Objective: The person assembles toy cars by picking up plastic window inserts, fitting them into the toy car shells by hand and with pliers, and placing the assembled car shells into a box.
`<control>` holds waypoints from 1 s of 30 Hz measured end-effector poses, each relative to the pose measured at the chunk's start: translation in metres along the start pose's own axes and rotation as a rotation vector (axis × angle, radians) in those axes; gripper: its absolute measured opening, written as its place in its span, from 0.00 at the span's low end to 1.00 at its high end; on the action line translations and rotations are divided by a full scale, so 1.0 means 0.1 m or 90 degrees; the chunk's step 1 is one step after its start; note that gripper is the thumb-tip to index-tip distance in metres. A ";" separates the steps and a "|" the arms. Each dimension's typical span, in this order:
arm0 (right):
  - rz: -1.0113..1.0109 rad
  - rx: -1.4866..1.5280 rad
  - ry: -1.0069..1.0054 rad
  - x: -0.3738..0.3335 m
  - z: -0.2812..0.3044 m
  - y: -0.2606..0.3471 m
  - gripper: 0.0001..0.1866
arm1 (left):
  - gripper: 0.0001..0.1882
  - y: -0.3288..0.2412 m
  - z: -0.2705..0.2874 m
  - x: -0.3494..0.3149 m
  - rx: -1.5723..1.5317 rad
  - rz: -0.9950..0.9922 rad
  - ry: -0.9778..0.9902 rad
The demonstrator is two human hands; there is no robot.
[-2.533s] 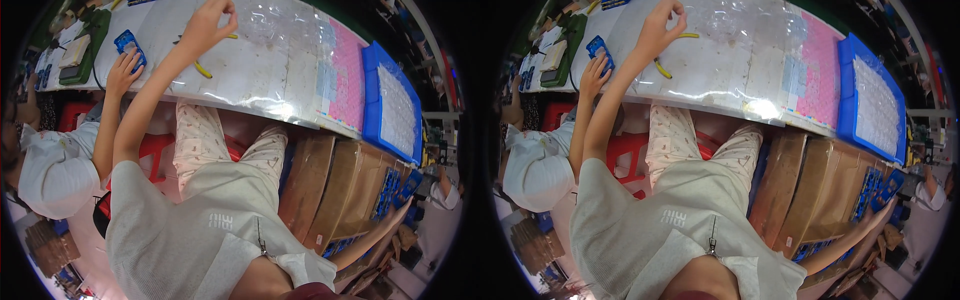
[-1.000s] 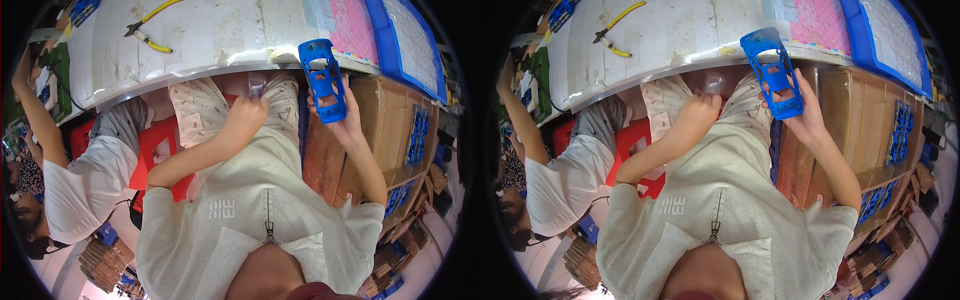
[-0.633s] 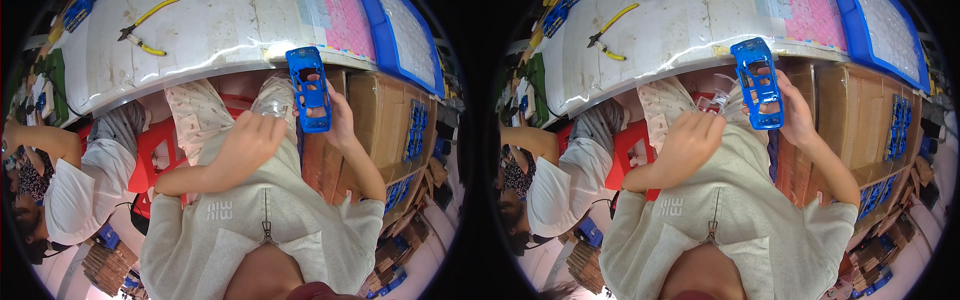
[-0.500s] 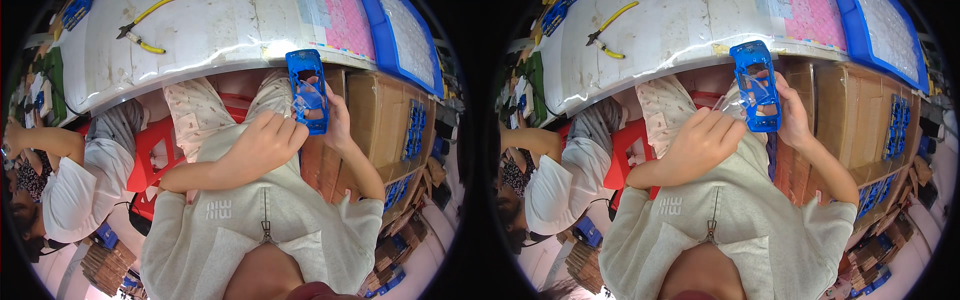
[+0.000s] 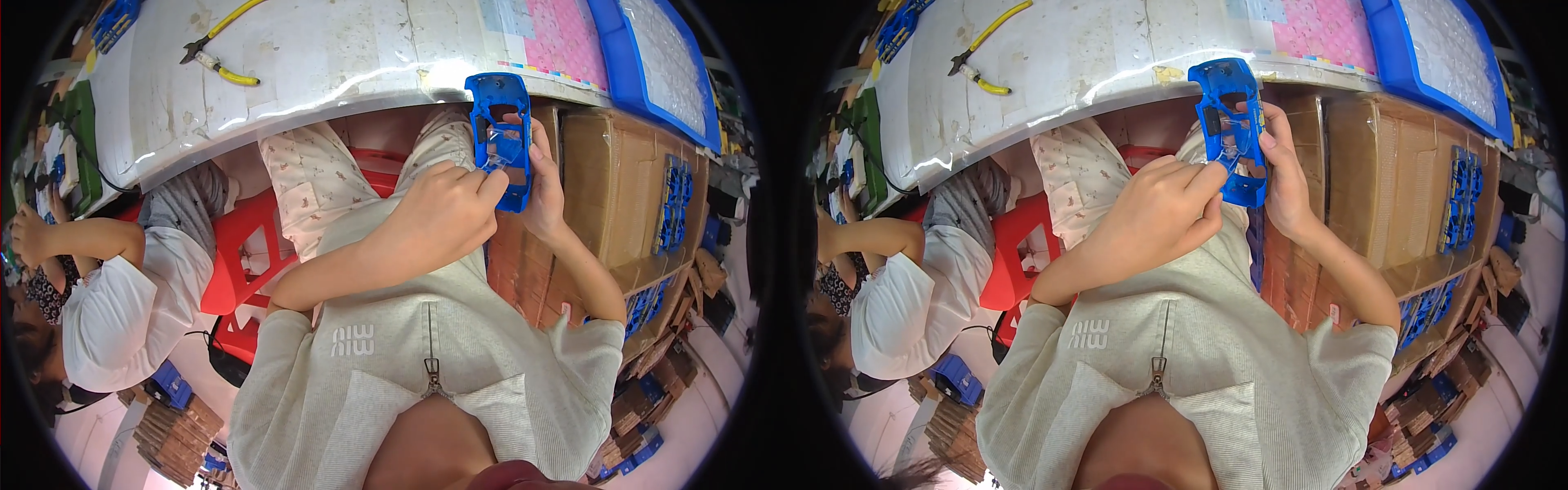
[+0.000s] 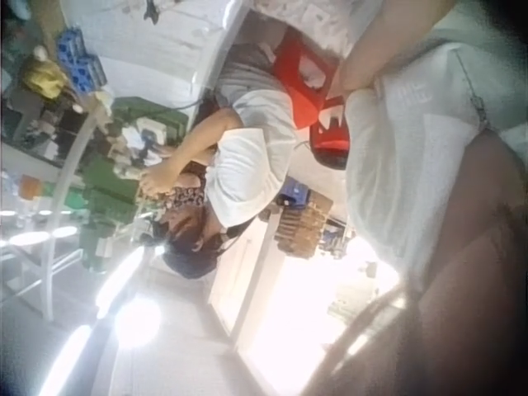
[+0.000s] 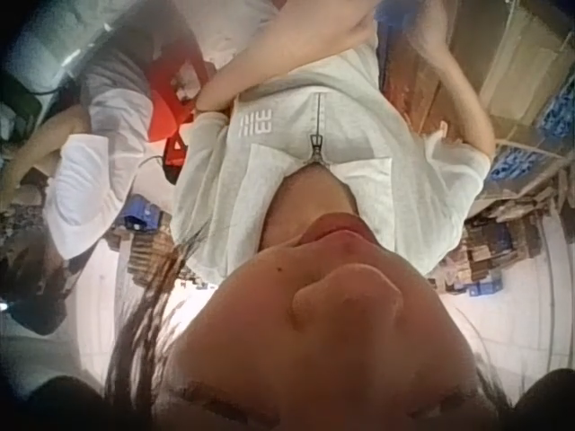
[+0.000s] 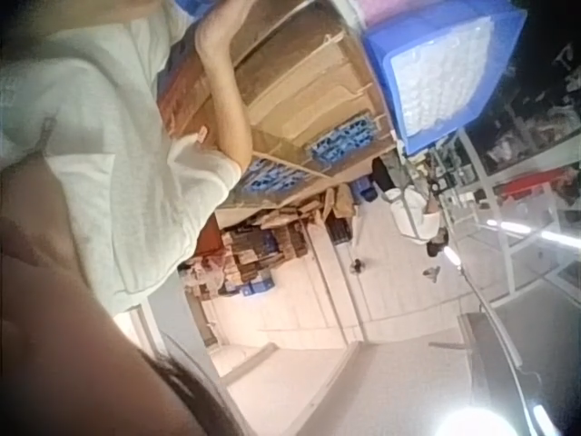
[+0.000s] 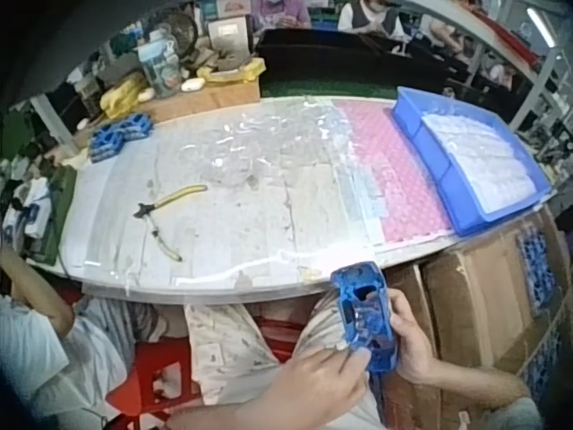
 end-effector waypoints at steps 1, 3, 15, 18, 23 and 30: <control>0.002 -0.006 0.012 -0.01 -0.01 0.00 0.25 | 0.10 0.01 0.00 0.00 -0.025 0.014 -0.009; 0.005 -0.009 0.011 -0.01 -0.02 0.02 0.25 | 0.10 0.02 0.00 0.01 -0.051 0.029 -0.017; 0.016 -0.011 0.008 0.01 -0.01 -0.02 0.26 | 0.08 0.06 -0.02 -0.01 -0.161 0.127 0.000; 0.008 -0.001 0.010 0.01 -0.02 -0.03 0.27 | 0.08 0.06 -0.03 -0.02 -0.182 0.147 0.009; 0.023 -0.007 0.010 0.00 -0.02 -0.03 0.27 | 0.08 0.04 0.00 -0.05 -0.173 0.152 0.007; 0.022 -0.005 -0.024 0.03 0.02 -0.04 0.26 | 0.08 0.02 -0.07 -0.02 -0.135 0.133 -0.018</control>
Point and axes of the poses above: each hand's wrist, its own x-axis towards the middle knuckle, its own z-axis out of the back of the hand, y = z × x, the point moved 6 cm from there along x, towards the middle knuckle, and after that the axes turned 11 degrees about -y, right-handed, at the moved point
